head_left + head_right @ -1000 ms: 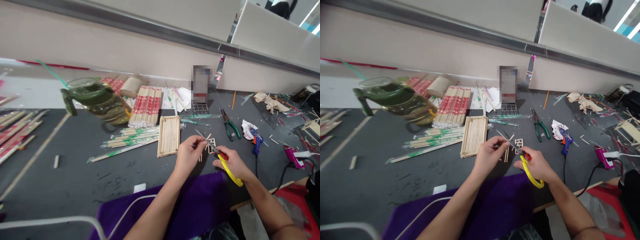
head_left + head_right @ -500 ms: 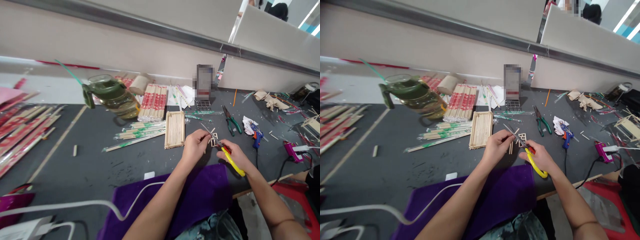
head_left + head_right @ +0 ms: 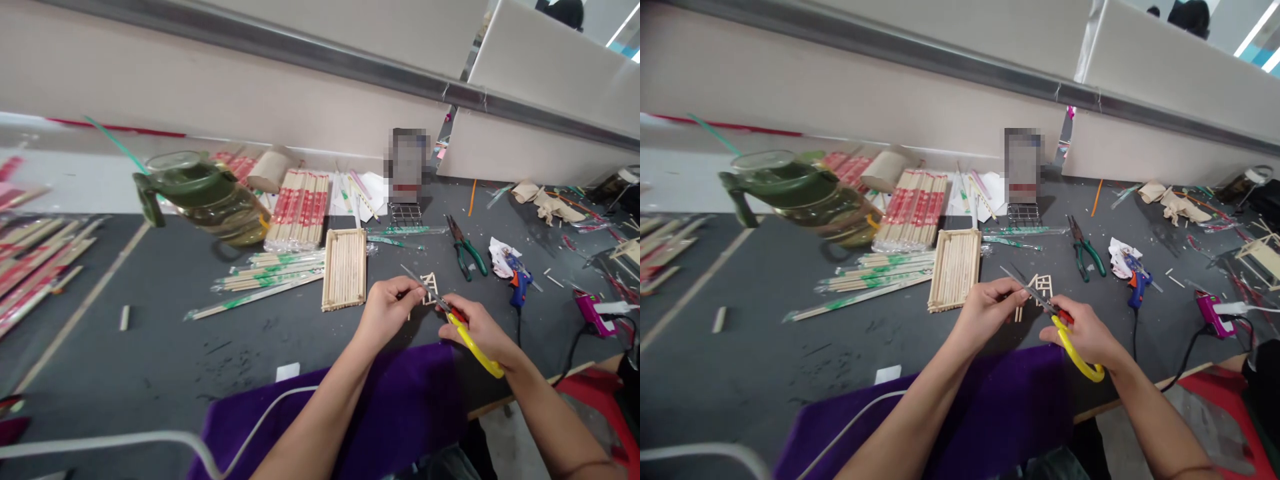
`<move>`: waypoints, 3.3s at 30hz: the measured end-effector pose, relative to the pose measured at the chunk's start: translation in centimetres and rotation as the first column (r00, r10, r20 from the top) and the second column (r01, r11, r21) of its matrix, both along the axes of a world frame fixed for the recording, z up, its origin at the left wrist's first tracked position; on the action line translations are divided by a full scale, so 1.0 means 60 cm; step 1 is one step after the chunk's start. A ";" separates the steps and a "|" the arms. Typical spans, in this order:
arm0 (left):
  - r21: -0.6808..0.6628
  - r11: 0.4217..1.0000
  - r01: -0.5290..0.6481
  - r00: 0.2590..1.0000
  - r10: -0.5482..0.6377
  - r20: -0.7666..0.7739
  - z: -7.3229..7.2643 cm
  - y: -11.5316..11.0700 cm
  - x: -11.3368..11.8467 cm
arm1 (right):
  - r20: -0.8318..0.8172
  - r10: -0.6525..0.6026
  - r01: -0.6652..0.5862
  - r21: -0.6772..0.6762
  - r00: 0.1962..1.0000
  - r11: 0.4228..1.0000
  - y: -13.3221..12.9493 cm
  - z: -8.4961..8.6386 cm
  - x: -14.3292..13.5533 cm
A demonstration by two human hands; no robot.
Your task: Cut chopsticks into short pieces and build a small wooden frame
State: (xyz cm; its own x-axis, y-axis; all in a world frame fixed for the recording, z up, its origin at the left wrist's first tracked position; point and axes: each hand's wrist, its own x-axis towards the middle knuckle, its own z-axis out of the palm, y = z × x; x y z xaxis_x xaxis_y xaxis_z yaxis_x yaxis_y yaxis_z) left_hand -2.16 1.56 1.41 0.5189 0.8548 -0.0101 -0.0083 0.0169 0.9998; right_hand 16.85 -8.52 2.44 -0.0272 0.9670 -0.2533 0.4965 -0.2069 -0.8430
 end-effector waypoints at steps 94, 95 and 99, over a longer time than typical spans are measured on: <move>0.020 0.992 -0.128 0.984 0.129 -0.123 0.000 0.011 0.001 | 0.047 0.004 -0.005 0.020 0.999 1.000 0.013 0.013 -0.007; -0.027 0.994 -0.110 0.989 0.107 -0.100 0.000 0.012 0.000 | 0.041 0.018 -0.019 0.017 0.999 1.000 0.013 0.013 -0.005; -0.171 0.984 -0.038 0.999 0.037 -0.010 0.004 0.014 -0.001 | -0.001 0.048 -0.048 -0.006 0.999 0.999 0.012 0.018 0.002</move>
